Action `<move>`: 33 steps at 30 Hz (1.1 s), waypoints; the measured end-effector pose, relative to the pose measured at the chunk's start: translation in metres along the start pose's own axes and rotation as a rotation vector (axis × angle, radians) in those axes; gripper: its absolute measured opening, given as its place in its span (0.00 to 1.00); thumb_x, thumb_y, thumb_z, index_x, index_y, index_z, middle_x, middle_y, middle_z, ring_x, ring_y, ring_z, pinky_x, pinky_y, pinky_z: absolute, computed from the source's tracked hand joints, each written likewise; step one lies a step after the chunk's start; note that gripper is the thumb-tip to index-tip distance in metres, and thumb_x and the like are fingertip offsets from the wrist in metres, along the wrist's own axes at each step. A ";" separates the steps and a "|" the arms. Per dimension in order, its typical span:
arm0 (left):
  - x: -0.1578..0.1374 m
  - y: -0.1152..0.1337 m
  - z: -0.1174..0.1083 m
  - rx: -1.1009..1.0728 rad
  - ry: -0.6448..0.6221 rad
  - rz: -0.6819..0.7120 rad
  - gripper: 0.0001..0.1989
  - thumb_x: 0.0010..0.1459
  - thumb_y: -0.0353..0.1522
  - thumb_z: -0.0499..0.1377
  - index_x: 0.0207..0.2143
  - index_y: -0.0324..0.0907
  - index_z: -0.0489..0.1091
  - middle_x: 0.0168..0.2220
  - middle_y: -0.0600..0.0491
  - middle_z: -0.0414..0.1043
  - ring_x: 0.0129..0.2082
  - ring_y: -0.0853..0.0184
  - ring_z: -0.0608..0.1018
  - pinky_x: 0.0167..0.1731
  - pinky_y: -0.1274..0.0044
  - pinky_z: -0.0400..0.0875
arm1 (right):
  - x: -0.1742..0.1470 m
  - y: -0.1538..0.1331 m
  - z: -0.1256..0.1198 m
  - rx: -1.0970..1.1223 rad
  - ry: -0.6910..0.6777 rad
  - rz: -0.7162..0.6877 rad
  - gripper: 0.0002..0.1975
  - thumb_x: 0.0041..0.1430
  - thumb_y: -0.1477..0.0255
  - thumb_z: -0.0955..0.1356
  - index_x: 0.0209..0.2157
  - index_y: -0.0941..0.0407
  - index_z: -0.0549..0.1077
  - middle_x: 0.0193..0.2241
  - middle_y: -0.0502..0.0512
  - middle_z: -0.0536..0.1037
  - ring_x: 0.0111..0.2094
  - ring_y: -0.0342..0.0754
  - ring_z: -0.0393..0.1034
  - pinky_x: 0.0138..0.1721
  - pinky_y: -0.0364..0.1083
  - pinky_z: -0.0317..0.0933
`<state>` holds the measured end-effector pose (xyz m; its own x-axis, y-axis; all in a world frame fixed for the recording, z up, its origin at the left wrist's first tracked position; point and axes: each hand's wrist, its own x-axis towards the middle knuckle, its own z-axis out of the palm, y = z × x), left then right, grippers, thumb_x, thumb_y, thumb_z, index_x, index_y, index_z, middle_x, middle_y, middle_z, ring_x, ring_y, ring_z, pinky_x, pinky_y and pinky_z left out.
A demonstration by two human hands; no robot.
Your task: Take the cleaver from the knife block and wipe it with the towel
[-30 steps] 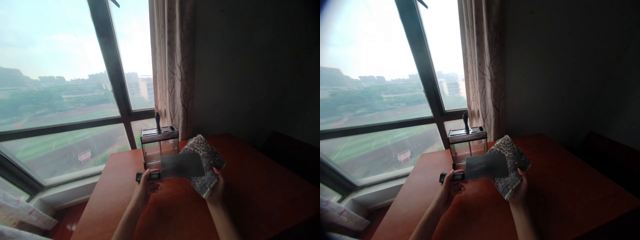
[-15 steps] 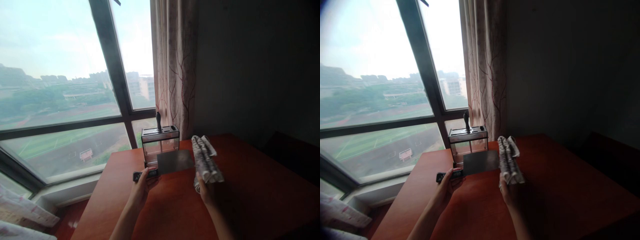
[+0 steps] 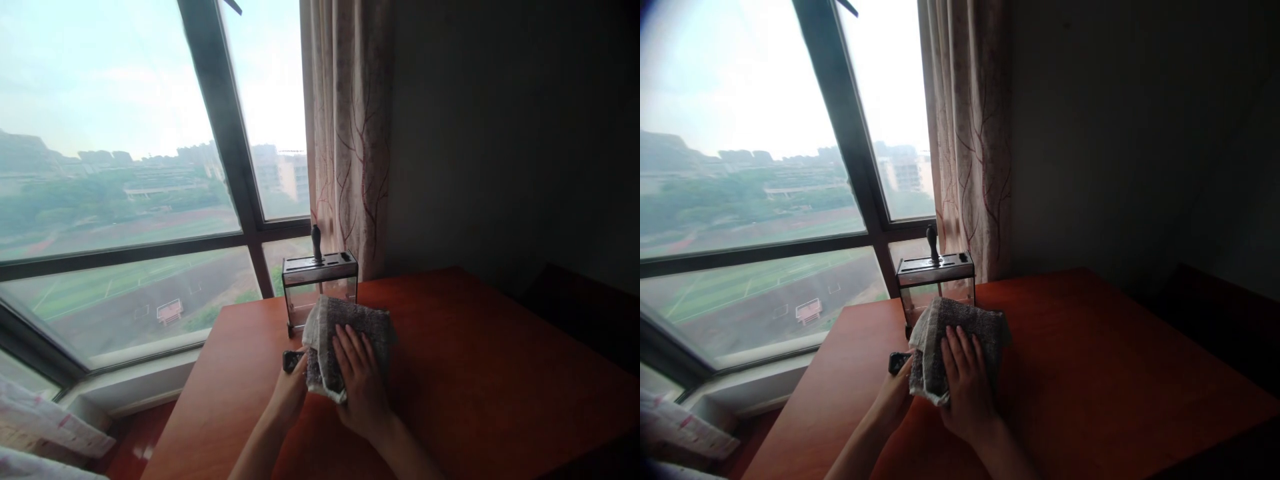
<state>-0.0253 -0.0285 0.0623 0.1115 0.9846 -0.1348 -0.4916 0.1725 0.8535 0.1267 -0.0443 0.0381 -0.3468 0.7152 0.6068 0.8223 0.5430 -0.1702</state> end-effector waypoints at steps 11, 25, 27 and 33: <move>0.005 0.006 -0.014 0.088 -0.030 -0.051 0.22 0.49 0.41 0.65 0.43 0.36 0.73 0.37 0.41 0.79 0.36 0.54 0.81 0.36 0.69 0.73 | 0.001 0.057 0.008 -0.027 0.211 0.240 0.34 0.52 0.75 0.63 0.62 0.60 0.52 0.63 0.64 0.57 0.63 0.62 0.48 0.59 0.64 0.47; -0.001 -0.001 0.000 -0.012 -0.021 0.001 0.19 0.49 0.39 0.65 0.42 0.39 0.74 0.40 0.46 0.79 0.43 0.54 0.78 0.42 0.69 0.72 | 0.009 -0.005 0.000 0.041 0.068 0.046 0.39 0.48 0.75 0.63 0.63 0.62 0.51 0.65 0.61 0.50 0.65 0.62 0.41 0.61 0.64 0.43; -0.003 0.001 0.003 -0.032 -0.019 0.011 0.19 0.50 0.39 0.65 0.43 0.39 0.75 0.40 0.46 0.79 0.45 0.53 0.77 0.43 0.69 0.72 | 0.011 -0.007 -0.001 0.049 0.054 0.012 0.39 0.48 0.73 0.63 0.63 0.62 0.51 0.65 0.61 0.51 0.65 0.62 0.41 0.61 0.63 0.43; 0.000 0.002 -0.002 -0.027 -0.029 0.012 0.17 0.49 0.38 0.65 0.41 0.38 0.75 0.41 0.45 0.79 0.44 0.53 0.77 0.43 0.68 0.72 | 0.010 0.020 -0.009 0.026 0.046 -0.044 0.37 0.49 0.75 0.64 0.62 0.58 0.55 0.64 0.58 0.56 0.65 0.59 0.44 0.61 0.62 0.44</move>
<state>-0.0281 -0.0277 0.0629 0.1304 0.9854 -0.1095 -0.5163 0.1618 0.8410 0.1439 -0.0303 0.0473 -0.3606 0.6697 0.6492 0.7945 0.5851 -0.1622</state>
